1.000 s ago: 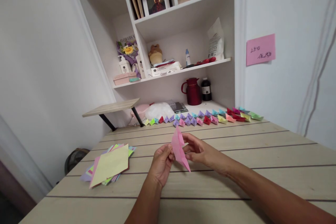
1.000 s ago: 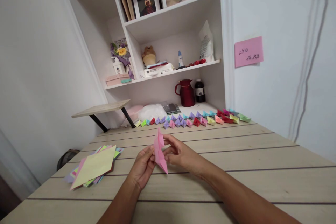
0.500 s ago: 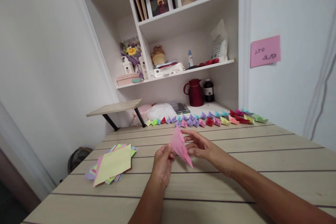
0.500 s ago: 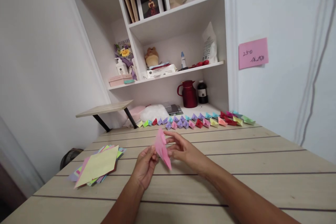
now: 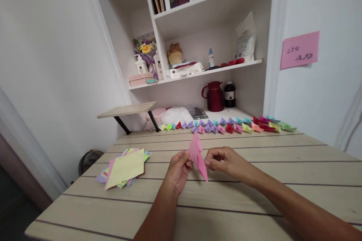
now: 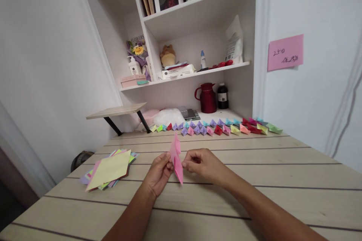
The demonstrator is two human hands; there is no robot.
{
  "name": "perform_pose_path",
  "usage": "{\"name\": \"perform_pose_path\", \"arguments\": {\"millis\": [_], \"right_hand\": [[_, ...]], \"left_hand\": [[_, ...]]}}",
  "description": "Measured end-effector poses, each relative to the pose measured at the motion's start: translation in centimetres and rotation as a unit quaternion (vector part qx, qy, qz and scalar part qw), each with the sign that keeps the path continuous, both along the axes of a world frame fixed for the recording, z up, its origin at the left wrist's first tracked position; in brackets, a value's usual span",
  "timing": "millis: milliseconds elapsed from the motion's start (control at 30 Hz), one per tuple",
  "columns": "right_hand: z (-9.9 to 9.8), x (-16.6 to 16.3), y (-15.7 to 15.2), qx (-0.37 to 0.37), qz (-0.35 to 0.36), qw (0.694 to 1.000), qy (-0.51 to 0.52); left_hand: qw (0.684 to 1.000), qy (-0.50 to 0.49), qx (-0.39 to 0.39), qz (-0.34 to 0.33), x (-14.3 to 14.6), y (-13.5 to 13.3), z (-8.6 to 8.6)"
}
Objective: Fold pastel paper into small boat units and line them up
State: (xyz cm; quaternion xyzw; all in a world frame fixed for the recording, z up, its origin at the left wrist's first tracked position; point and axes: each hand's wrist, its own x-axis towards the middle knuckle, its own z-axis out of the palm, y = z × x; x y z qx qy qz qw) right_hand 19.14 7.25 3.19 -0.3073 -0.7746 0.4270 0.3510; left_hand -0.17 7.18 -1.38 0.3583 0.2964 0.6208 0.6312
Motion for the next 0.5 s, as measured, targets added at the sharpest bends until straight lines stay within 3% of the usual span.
{"name": "perform_pose_path", "arguments": {"millis": [500], "right_hand": [[-0.09,-0.3,-0.53,-0.042,0.063,0.997,0.027]], "left_hand": [[1.0,0.012,0.013,-0.02,-0.05,0.28,-0.08]]}}
